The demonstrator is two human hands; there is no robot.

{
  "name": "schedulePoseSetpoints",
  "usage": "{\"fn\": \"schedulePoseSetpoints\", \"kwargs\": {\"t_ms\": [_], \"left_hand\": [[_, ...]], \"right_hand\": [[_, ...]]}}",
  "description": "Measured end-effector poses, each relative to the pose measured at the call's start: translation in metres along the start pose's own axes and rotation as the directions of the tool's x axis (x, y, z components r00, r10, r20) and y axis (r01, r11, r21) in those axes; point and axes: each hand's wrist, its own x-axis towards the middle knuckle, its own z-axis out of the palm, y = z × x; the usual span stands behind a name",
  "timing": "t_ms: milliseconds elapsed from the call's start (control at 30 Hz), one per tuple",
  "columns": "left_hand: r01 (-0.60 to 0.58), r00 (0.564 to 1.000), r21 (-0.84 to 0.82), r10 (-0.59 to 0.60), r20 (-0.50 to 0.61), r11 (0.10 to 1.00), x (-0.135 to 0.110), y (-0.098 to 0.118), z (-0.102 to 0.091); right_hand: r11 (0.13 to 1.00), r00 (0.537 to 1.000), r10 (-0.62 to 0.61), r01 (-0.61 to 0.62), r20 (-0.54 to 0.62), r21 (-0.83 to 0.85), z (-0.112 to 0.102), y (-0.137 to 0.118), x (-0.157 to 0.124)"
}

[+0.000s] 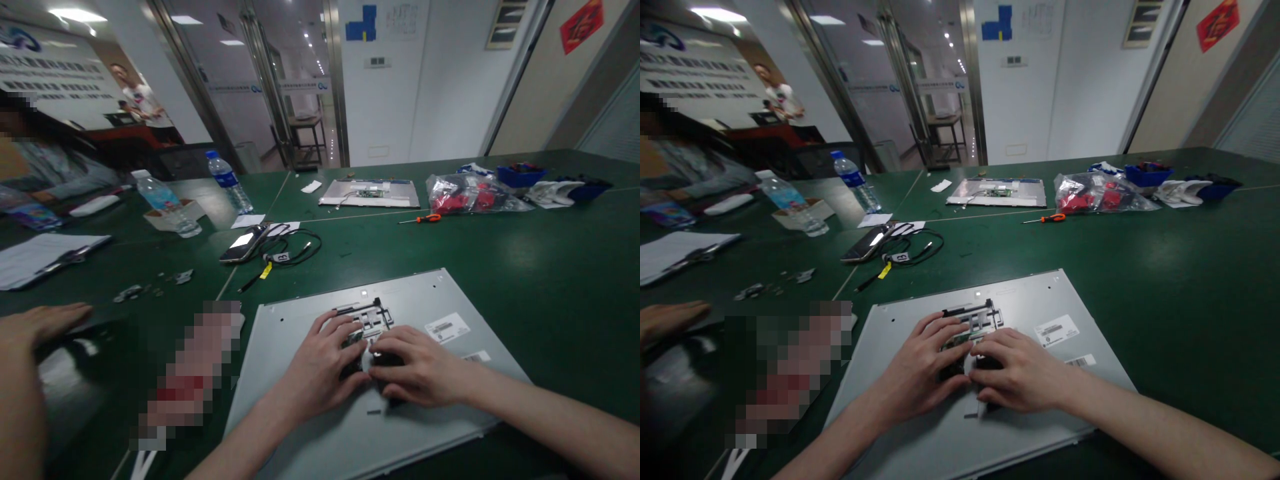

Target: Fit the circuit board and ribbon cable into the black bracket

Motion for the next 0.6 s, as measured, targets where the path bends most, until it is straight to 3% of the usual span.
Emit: {"fn": "schedulePoseSetpoints", "kwargs": {"t_ms": [300,600], "left_hand": [[0.015,1.0,-0.01,-0.015,0.015,1.0,-0.0007,0.0003,0.0015],[0.009,1.0,-0.012,-0.01,-0.005,1.0,-0.0009,-0.0001,0.0012]], "right_hand": [[0.994,0.991,-0.082,0.073,-0.104,-0.083,-0.0009,-0.0003,0.0024],[0.993,0.995,-0.074,0.068,-0.064,-0.096,-0.0003,0.0006,0.0021]]}}
